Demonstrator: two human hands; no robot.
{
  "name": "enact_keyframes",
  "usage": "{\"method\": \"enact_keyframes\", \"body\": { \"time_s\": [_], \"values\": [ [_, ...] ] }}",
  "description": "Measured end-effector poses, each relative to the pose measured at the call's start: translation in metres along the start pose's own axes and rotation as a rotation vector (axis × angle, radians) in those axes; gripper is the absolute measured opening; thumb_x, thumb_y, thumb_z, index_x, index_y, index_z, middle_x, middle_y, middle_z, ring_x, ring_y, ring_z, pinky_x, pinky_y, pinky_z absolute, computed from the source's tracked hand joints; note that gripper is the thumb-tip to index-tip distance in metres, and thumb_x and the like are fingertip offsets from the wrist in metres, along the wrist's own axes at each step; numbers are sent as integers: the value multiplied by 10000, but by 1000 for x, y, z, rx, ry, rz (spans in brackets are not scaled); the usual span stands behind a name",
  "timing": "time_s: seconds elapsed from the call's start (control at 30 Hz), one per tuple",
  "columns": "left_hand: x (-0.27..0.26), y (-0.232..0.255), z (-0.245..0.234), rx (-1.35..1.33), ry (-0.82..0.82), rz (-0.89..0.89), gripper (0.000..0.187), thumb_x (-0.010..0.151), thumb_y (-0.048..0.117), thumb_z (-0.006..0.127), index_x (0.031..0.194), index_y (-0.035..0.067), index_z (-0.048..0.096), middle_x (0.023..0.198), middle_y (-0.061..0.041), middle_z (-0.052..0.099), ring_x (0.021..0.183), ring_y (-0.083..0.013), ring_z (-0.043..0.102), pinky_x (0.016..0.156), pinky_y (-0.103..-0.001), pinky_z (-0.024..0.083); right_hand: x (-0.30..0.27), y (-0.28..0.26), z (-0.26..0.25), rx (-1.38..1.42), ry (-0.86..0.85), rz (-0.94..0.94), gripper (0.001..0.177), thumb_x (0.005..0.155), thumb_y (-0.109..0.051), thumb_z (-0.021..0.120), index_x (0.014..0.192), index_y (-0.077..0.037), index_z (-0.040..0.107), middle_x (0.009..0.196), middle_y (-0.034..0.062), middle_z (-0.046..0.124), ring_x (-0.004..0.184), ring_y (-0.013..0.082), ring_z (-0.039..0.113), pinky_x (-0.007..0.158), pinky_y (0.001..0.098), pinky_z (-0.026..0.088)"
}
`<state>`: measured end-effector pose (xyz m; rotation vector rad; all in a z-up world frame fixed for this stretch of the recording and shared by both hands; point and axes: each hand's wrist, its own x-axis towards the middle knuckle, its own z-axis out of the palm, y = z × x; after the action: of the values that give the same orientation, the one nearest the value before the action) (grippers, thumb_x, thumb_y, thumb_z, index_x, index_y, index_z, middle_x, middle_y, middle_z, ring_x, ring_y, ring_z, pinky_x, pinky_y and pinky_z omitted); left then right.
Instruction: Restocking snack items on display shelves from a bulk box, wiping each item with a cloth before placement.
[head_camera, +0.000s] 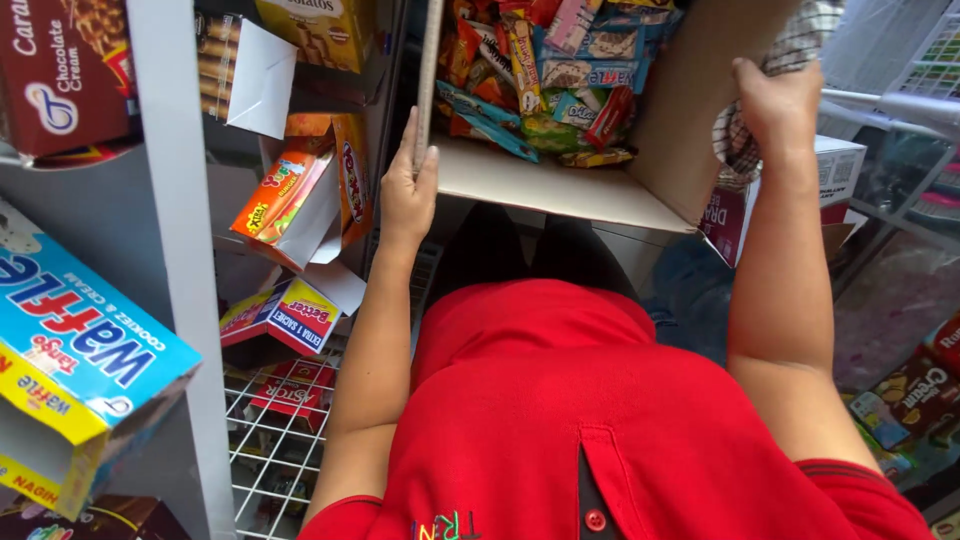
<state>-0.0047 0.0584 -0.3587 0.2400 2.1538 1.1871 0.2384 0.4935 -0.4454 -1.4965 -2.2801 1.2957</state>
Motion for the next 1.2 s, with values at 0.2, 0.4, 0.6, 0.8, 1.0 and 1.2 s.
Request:
{"method": "enact_keyframes", "body": {
  "time_s": [0.2, 0.4, 0.6, 0.8, 1.0, 1.2],
  "values": [
    [15, -28, -4, 16, -177, 227, 646, 1152, 175, 539, 1693, 226, 189, 1734, -132, 356, 1594, -301, 398, 1278, -384, 367, -6, 71, 12, 14, 78, -125, 301, 882, -57, 721, 1170, 28, 700, 1073, 90, 785, 970, 156, 698, 870, 344, 586],
    [23, -35, -10, -54, -230, 196, 670, 1158, 154, 534, 1693, 312, 164, 1751, -91, 374, 1549, -259, 490, 1264, -354, 407, -20, 80, 23, -36, 122, -164, 275, 885, -28, 720, 1151, 37, 702, 1053, 91, 791, 954, 157, 697, 854, 348, 588],
    [28, -36, -9, -64, -163, 254, 663, 1134, 105, 546, 1685, 295, 231, 1727, -75, 413, 1532, -219, 509, 1250, -336, 414, 12, 66, 19, -7, 143, -286, 265, 884, 6, 737, 1142, 50, 698, 1052, 99, 792, 944, 166, 701, 845, 354, 590],
    [15, -48, 27, -151, 0, 232, 616, 1117, 72, 563, 1670, 241, 351, 1666, -60, 524, 1460, -212, 561, 1249, -334, 420, 29, 86, 7, 170, 10, -287, 224, 907, 20, 728, 1126, 51, 699, 1038, 62, 754, 930, 143, 669, 839, 329, 586],
    [-18, -2, 72, -294, 210, -31, 593, 1013, 149, 568, 1592, 192, 450, 1514, -109, 634, 1025, -268, 576, 979, -323, 516, 11, 82, -23, 434, -114, -188, 182, 929, 14, 725, 1107, 52, 720, 1034, 49, 747, 909, 154, 698, 817, 310, 581],
    [-45, -117, 105, -731, 229, 309, 520, 1214, 402, 510, 1649, 148, 379, 1714, -104, 365, 1608, -229, 351, 1349, -387, 300, 23, 111, -50, 400, -228, -154, 186, 949, 26, 716, 1133, 50, 725, 1083, 69, 754, 941, 173, 721, 862, 305, 596]
  ]
}}
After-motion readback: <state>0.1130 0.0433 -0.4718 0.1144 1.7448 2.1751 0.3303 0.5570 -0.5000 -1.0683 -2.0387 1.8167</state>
